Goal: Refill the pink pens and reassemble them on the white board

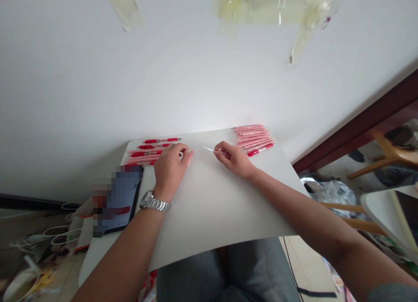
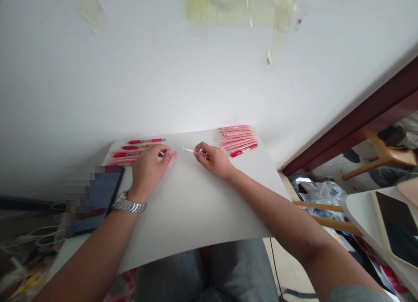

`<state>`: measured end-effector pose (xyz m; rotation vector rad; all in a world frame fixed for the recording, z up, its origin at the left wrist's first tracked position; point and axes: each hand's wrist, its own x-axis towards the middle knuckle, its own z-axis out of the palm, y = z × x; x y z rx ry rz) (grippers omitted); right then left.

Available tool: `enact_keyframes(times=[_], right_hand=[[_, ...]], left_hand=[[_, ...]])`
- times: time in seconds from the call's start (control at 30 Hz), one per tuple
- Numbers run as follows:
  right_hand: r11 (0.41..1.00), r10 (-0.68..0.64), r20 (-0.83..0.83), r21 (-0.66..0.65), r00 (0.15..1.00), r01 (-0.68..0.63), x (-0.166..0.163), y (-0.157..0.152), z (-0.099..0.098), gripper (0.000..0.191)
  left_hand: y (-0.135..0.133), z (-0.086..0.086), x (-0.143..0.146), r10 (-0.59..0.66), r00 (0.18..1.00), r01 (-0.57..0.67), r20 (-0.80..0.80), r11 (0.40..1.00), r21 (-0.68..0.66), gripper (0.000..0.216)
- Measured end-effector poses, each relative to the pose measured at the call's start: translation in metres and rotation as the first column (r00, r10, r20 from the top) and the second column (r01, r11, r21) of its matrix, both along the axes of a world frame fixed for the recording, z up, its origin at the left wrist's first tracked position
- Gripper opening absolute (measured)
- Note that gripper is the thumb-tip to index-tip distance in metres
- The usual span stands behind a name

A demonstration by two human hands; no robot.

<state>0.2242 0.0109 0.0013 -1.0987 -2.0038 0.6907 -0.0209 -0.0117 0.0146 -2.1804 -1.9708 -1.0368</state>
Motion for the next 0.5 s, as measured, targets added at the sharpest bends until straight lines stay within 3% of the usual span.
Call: enact_keyframes(times=[0.13, 0.5], right_hand=[[1.0, 0.005, -0.003, -0.003, 1.0, -0.005, -0.0002, 0.0001, 0.0, 0.029], [1.0, 0.002, -0.004, -0.019, 1.0, -0.002, -0.0011, -0.0011, 0.0, 0.028]], left_hand=[[-0.0013, 0.0, 0.0005, 0.021, 0.997, -0.024, -0.08, 0.999, -0.042, 0.016], [0.0012, -0.0058, -0.0028, 0.005, 0.995, -0.01, -0.103, 0.999, -0.054, 0.012]])
